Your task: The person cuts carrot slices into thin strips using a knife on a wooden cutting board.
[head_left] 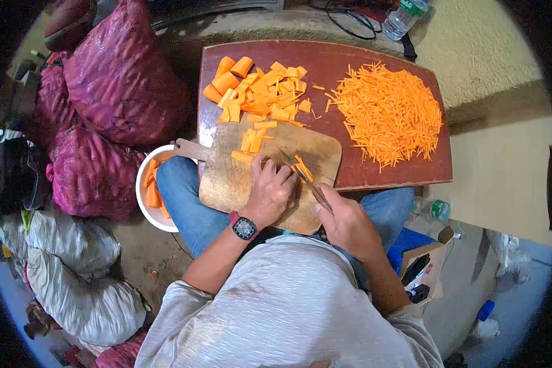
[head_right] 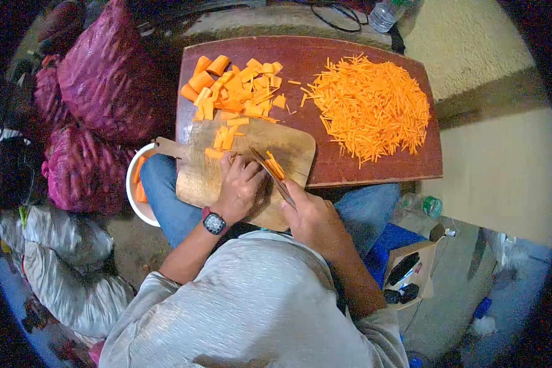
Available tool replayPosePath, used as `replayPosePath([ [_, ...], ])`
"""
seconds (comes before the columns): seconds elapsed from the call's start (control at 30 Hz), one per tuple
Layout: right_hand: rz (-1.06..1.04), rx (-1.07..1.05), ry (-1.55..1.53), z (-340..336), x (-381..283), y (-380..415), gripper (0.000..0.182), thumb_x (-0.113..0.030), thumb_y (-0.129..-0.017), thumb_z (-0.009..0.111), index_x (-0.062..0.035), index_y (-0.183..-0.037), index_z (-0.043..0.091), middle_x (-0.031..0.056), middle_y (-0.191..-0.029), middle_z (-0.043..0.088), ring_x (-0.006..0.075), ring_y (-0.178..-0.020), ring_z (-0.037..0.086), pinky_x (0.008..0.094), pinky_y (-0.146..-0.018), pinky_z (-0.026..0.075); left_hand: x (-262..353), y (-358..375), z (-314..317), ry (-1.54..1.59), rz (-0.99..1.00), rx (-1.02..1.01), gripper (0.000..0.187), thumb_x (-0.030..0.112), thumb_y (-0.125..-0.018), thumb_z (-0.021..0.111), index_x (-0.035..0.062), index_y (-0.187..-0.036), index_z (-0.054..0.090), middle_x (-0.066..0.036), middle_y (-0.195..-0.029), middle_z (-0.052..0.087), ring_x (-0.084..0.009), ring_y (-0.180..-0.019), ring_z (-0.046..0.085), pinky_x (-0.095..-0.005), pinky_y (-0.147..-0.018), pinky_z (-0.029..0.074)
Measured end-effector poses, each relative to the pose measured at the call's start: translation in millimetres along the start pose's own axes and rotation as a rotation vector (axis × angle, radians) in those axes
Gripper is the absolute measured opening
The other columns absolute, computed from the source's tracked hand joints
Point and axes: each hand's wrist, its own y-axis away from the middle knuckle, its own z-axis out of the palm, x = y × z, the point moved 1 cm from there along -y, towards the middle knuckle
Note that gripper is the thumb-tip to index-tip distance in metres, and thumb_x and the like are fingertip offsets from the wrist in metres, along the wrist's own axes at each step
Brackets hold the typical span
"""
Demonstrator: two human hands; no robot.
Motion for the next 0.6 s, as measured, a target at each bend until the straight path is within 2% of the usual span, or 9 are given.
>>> replayPosePath([
  [0.13, 0.092, -0.063, 0.035, -2, -6, -8, 0.03, -0.013, -0.107, 0.062, -0.0015, -0.134, 0.058, 0.0334, -0.101, 0.069, 0.0569, -0.1, 0.067, 0.0592, -0.08, 0.053, 2, -1, 0, 0.0, -0.014, -0.01, 0.045, 0.017, -0.071, 0.082, 0.0023, -0.113, 0.08, -0.009, -0.102, 0.064, -0.0316, -0.103, 0.061, -0.0621, -0.11, 0.038],
  [0.23, 0.054, -0.017, 0.008, -4, -6, 2, 0.029, -0.012, -0.106, 0.062, -0.0013, -0.133, 0.058, 0.0335, -0.101, 0.069, 0.0566, -0.101, 0.068, 0.0589, -0.079, 0.053, -2, 1, 2, -0.029, 0.007, 0.007, 0.046, 0.019, -0.069, 0.083, 0.0026, -0.112, 0.08, -0.008, -0.1, 0.064, -0.0315, -0.103, 0.061, -0.062, -0.11, 0.038],
  [0.3, 0.069, -0.02, 0.007, 0, -5, 2, 0.028, -0.012, -0.106, 0.062, -0.0011, -0.132, 0.058, 0.0332, -0.101, 0.069, 0.0565, -0.101, 0.068, 0.059, -0.079, 0.053, -1, 5, 3, -0.052, -0.038, -0.073, 0.055, 0.02, -0.063, 0.086, 0.0069, -0.116, 0.081, -0.008, -0.106, 0.067, -0.0323, -0.108, 0.063, -0.0625, -0.115, 0.037],
  [0.43, 0.034, -0.026, 0.066, 2, 0, -3, 0.026, -0.01, -0.105, 0.062, -0.0009, -0.13, 0.06, 0.0329, -0.1, 0.07, 0.0554, -0.101, 0.069, 0.058, -0.079, 0.054, -1, 4, 5, -0.045, -0.027, -0.03, 0.054, 0.02, -0.063, 0.086, 0.0063, -0.115, 0.081, -0.008, -0.103, 0.066, -0.0325, -0.107, 0.062, -0.0625, -0.114, 0.038],
  [0.47, 0.03, -0.019, 0.065, 0, 0, -2, 0.026, -0.01, -0.105, 0.062, -0.0009, -0.13, 0.06, 0.0329, -0.1, 0.07, 0.0554, -0.101, 0.069, 0.058, -0.079, 0.054, -1, 4, 4, -0.038, -0.029, -0.027, 0.05, 0.018, -0.064, 0.086, 0.0055, -0.113, 0.081, -0.009, -0.102, 0.066, -0.0329, -0.106, 0.062, -0.0622, -0.114, 0.039],
  [0.53, 0.06, -0.033, 0.042, -6, 1, 3, 0.037, -0.019, -0.105, 0.063, -0.0058, -0.139, 0.057, 0.0327, -0.105, 0.074, 0.0554, -0.101, 0.071, 0.0643, -0.084, 0.056, -3, 5, 6, -0.031, -0.038, -0.023, 0.046, 0.016, -0.065, 0.085, 0.0047, -0.11, 0.08, -0.009, -0.101, 0.066, -0.0334, -0.105, 0.062, -0.0619, -0.114, 0.039],
  [0.6, 0.056, -0.009, 0.02, -10, -1, 7, 0.037, -0.019, -0.105, 0.064, -0.0061, -0.139, 0.057, 0.0325, -0.104, 0.074, 0.0554, -0.101, 0.071, 0.0641, -0.084, 0.056, -4, 6, 9, 0.009, -0.053, 0.038, 0.038, 0.013, -0.068, 0.084, 0.0038, -0.104, 0.078, -0.011, -0.099, 0.065, -0.0341, -0.103, 0.063, -0.0613, -0.113, 0.04],
])
